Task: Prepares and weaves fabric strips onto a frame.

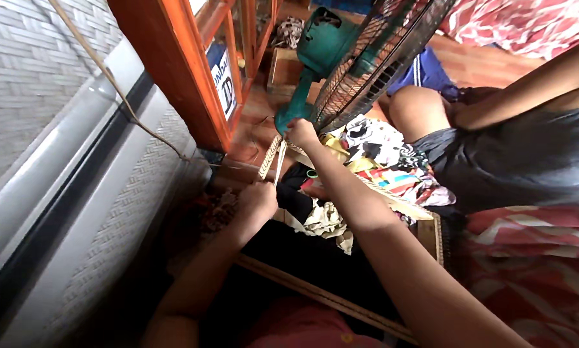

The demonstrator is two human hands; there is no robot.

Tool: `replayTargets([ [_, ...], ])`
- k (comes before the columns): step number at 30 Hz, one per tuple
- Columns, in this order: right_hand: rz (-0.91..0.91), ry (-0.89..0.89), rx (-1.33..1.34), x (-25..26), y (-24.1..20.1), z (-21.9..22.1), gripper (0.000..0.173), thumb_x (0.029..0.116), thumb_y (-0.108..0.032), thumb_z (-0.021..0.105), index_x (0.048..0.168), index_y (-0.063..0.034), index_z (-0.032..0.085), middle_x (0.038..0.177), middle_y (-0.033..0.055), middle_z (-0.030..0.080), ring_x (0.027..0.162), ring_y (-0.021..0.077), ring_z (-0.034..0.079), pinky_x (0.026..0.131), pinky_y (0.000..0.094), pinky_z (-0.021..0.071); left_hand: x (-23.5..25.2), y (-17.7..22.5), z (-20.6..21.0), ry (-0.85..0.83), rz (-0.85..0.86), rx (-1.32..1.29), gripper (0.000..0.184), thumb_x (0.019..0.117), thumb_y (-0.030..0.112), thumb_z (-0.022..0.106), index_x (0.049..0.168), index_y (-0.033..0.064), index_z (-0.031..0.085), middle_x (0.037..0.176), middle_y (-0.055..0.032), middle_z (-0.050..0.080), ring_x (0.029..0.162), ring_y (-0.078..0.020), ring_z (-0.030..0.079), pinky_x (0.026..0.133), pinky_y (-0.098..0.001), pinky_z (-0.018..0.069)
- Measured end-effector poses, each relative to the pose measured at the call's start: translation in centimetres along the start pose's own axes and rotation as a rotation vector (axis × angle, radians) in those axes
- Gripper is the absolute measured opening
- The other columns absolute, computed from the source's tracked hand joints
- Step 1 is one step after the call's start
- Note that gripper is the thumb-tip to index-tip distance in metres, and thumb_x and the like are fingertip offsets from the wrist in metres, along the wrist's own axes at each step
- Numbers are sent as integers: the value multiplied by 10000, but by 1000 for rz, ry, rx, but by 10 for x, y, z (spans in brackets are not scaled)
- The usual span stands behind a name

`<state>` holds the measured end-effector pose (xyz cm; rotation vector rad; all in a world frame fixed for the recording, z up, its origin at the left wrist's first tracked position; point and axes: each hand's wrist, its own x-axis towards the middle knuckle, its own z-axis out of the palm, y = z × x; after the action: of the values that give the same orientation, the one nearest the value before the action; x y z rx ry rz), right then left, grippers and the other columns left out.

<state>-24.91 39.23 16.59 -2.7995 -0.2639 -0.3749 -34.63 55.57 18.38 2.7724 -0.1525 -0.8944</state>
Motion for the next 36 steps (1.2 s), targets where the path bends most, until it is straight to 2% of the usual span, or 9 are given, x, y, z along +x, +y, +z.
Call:
replayTargets([
  [4,320,-133,363,29,15,36,418,877,31,610,1288,-20,663,1398,222,572,1273,388,574,1049,546,482,-15,1,5,-92,19,57,252,1027,226,578,1135,30,692,1115,-208,701,1102,-397,668,871,-599,533],
  [9,-226,143,445,-45,4,35,276,790,60,648,993,-73,778,1178,161,685,1138,393,591,945,540,482,-23,-25,21,-94,229,-83,275,1054,258,572,1082,8,682,1029,-203,695,1005,-374,677,870,-586,528],
  [15,-373,15,474,-137,-11,45,479,740,7,616,1144,-188,783,1163,177,648,1104,415,568,873,567,485,-46,-66,49,68,668,-377,214,977,228,624,966,40,727,984,-81,677,1010,-213,628,925,-448,508],
  [18,-333,97,578,-164,-24,47,485,757,-32,629,1226,-106,725,1245,249,593,1144,412,572,931,520,506,-74,-77,47,27,612,-549,237,1000,244,594,1091,78,737,1045,-27,688,981,-109,644,888,-341,550],
  [21,-235,166,818,-184,-39,47,504,904,-168,632,1352,30,515,1367,287,468,1190,294,572,953,363,533,-96,-85,43,108,490,-797,234,1022,204,533,1028,39,699,887,10,723,802,-49,681,779,-275,595],
  [25,-229,-394,1205,-199,-58,29,524,1048,-259,490,1448,74,432,1324,193,618,1194,190,631,1017,359,535,-107,-95,44,318,368,-1011,189,1025,192,505,1009,92,666,763,92,660,692,-17,634,695,-233,573],
  [27,-216,-611,1245,-205,-69,16,495,1046,-213,507,1467,36,430,1224,171,659,1042,172,673,900,359,576,-109,-96,46,360,354,-1054,160,1021,175,519,1024,104,662,764,111,641,680,0,609,681,-205,552],
  [32,-359,-623,1046,-214,-78,-5,362,1027,-245,596,1291,3,606,1013,117,711,856,175,700,773,388,607,-116,-94,49,376,294,-1112,82,977,106,580,1018,110,651,793,102,641,675,12,588,656,-173,526],
  [36,-593,-417,706,-228,-75,-7,297,1046,-291,541,1047,-41,700,815,84,694,684,238,699,575,435,578,-124,-83,53,397,-48,-740,208,1018,170,618,1155,15,626,906,-81,680,748,-136,668,716,-351,588],
])
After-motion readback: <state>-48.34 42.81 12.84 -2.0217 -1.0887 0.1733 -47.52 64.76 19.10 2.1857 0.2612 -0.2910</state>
